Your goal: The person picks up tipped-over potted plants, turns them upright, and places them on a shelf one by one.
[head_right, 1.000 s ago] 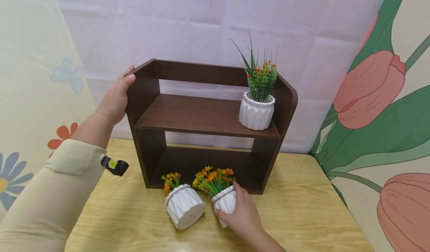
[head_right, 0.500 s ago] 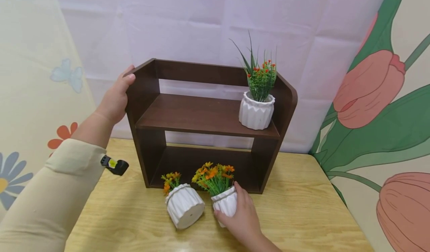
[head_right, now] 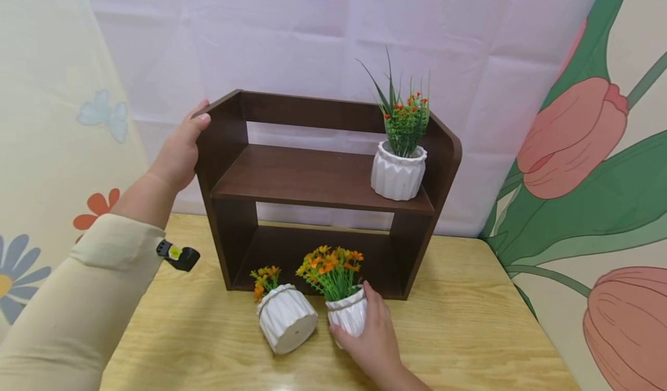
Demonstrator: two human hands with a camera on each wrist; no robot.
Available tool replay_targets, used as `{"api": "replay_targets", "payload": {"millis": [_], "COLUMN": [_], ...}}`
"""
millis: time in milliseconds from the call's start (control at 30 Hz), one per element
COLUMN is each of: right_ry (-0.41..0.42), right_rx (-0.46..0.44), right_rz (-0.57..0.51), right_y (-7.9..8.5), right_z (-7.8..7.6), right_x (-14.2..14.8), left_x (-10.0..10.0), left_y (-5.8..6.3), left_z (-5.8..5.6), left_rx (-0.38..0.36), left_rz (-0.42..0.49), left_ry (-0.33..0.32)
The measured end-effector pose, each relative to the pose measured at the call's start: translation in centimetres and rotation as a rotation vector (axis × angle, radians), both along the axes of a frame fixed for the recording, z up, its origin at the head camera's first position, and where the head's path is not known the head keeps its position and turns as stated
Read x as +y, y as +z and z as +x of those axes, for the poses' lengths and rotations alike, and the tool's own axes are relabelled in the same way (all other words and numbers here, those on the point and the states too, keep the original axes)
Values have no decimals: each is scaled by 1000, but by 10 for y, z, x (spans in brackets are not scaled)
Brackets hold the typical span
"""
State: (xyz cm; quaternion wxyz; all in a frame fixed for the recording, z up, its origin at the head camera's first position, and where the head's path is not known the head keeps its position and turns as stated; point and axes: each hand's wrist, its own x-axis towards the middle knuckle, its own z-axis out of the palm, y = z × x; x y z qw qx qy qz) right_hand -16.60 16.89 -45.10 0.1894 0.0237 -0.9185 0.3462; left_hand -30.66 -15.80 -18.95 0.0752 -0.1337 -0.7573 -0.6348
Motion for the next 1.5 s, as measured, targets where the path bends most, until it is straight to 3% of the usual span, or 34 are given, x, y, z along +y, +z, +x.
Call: {"api": "replay_targets", "payload": {"millis": [467,900,1500], "right_ry": [-2,-17,16], "right_rx": [21,-91,-140], "right_rz": [-22,-102,-234], "right_y": [-8,-1,0], "right_z": [3,9,14], "right_x": [1,0,6], "left_x": [-1,-2,-1], "left_y": [-1,-2,-2], "left_z": [0,-1,-1], "left_rx": [23,28,27], "left_rz": [-41,-34,-32], "left_ry": [17,2,3]}}
